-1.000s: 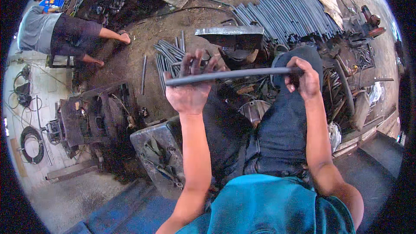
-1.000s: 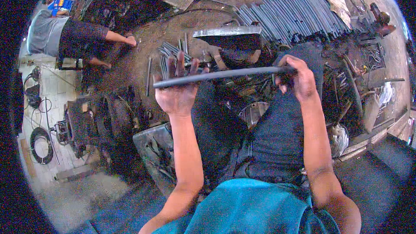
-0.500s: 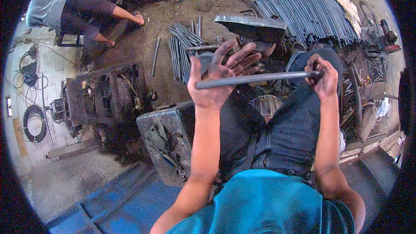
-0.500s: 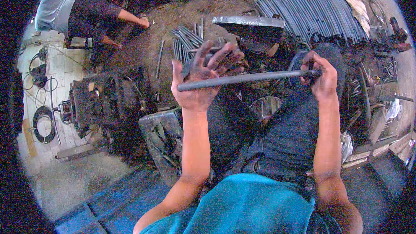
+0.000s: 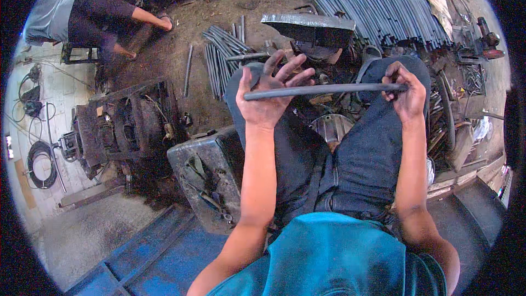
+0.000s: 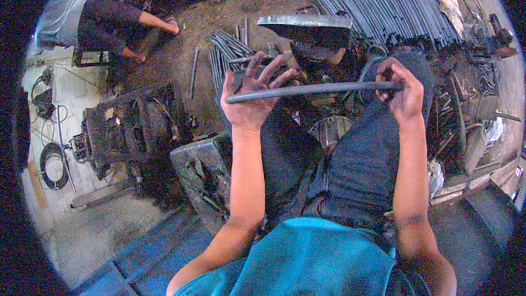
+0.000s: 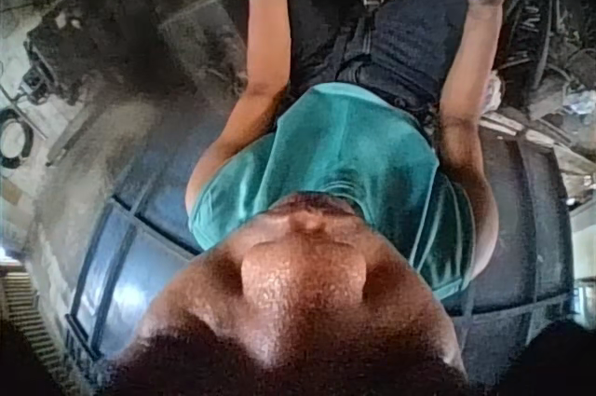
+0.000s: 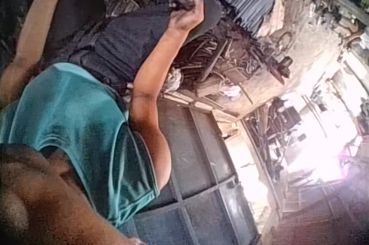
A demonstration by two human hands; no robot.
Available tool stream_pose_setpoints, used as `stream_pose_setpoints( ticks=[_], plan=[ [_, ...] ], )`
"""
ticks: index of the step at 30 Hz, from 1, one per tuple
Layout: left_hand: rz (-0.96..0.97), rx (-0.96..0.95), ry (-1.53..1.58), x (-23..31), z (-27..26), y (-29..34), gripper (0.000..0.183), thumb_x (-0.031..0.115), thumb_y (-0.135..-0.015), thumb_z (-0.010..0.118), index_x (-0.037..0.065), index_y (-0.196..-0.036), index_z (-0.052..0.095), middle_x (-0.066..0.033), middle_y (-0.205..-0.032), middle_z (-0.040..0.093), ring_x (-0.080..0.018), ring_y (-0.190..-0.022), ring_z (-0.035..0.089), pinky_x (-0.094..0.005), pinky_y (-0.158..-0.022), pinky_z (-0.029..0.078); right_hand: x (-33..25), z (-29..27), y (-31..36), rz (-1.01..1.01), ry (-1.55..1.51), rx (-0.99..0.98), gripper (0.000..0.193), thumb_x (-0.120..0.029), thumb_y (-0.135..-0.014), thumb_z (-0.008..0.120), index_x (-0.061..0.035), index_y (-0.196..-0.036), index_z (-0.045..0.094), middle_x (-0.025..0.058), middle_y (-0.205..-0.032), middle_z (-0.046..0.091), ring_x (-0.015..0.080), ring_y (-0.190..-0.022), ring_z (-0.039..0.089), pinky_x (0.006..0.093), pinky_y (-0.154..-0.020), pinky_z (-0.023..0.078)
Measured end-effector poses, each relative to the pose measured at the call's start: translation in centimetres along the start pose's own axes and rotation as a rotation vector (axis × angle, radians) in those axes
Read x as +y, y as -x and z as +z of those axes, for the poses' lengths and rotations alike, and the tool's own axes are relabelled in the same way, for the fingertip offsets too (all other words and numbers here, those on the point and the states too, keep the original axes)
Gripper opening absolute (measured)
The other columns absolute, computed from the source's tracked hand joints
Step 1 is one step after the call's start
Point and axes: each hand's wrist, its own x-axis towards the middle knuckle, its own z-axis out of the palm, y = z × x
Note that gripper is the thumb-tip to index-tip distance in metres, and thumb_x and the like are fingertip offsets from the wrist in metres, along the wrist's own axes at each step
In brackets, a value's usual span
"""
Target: Manually straightening and checking metal rods using an anvil and hammer.
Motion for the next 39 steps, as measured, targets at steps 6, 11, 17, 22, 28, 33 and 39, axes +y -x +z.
stream_pose_setpoints(
  ticks=[6, 11, 17, 22, 28, 33, 39],
  plan=[
    [-0.027, -0.037, -0.008, -0.3, 0.2, 0.4, 0.07, 0.056, -0.086, 0.042, 0.007, -0.136, 0.038, -0.0293, -0.141, 0.027, -0.054, -0.125, 0.029, -0.0611, -0.104, 0.022, -0.5, -0.1, -0.1, -0.041, -0.145, -0.141, 0.044, -0.033, -0.086, 0.046, 0.002, -0.11, 0.055, 0.0173, -0.109, 0.055, 0.0285, -0.091, 0.056, 0.0383, -0.072, 0.048],
    [-0.117, -0.066, -0.175, -1.1, 0.8, 0.1, 0.077, 0.061, -0.087, 0.033, 0.002, -0.136, 0.036, -0.0348, -0.136, 0.031, -0.0512, -0.122, 0.036, -0.0542, -0.107, 0.02, -1.0, -1.0, -0.7, -0.097, -0.625, -0.341, 0.058, -0.036, -0.088, 0.039, 0.0004, -0.133, 0.04, 0.019, -0.144, 0.031, 0.0385, -0.132, 0.03, 0.0517, -0.104, 0.029],
    [-0.166, -0.053, -0.134, -1.5, 1.3, 0.3, 0.082, 0.065, -0.085, 0.03, 0.002, -0.137, 0.033, -0.034, -0.138, 0.029, -0.0505, -0.124, 0.033, -0.0537, -0.107, 0.021, -1.0, -0.9, -0.7, -0.107, -0.668, -0.332, 0.062, -0.044, -0.09, 0.036, -0.0047, -0.138, 0.036, 0.0154, -0.149, 0.022, 0.0373, -0.137, 0.019, 0.0525, -0.108, 0.021],
    [-0.167, -0.091, -0.003, -1.7, 1.3, -0.1, 0.083, 0.066, -0.082, 0.041, 0.009, -0.141, 0.029, -0.0301, -0.145, 0.017, -0.0537, -0.13, 0.019, -0.0587, -0.107, 0.019, -1.4, -0.3, -0.2, -0.129, -0.633, -0.183, 0.068, -0.051, -0.09, 0.036, -0.0087, -0.142, 0.027, 0.0125, -0.15, 0.019, 0.0362, -0.138, 0.015, 0.0547, -0.109, 0.017],
    [0.057, -0.096, 0.052, -1.5, 1.2, -0.7, 0.086, 0.067, -0.076, 0.05, 0.016, -0.142, 0.03, -0.0208, -0.15, 0.011, -0.0476, -0.135, 0.012, -0.0639, -0.105, 0.014, -1.3, 1.6, -0.5, -0.159, -0.692, -0.391, 0.081, -0.063, -0.084, 0.041, -0.0166, -0.146, 0.018, 0.0108, -0.152, 0.012, 0.0362, -0.139, 0.011, 0.0594, -0.108, 0.012],
    [0.146, -0.078, 0.057, -1.3, 0.7, -1.1, 0.084, 0.053, -0.075, 0.06, 0.017, -0.143, 0.026, -0.016, -0.152, 0.008, -0.0476, -0.136, 0.006, -0.0677, -0.104, 0.008, -1.3, 2.1, -0.4, -0.142, -0.724, -0.372, 0.081, -0.067, -0.082, 0.04, -0.0204, -0.146, 0.019, 0.0105, -0.152, 0.01, 0.0367, -0.138, 0.011, 0.0597, -0.108, 0.013],
    [0.162, -0.057, 0.039, -1.1, 0.5, -1.0, 0.085, 0.052, -0.075, 0.06, 0.018, -0.144, 0.025, -0.017, -0.151, 0.006, -0.0469, -0.136, 0.007, -0.0668, -0.105, 0.009, -1.4, 2.2, -0.3, -0.131, -0.712, -0.364, 0.083, -0.068, -0.081, 0.04, -0.0201, -0.146, 0.019, 0.011, -0.152, 0.013, 0.0373, -0.138, 0.014, 0.0597, -0.107, 0.016]
  ],
)
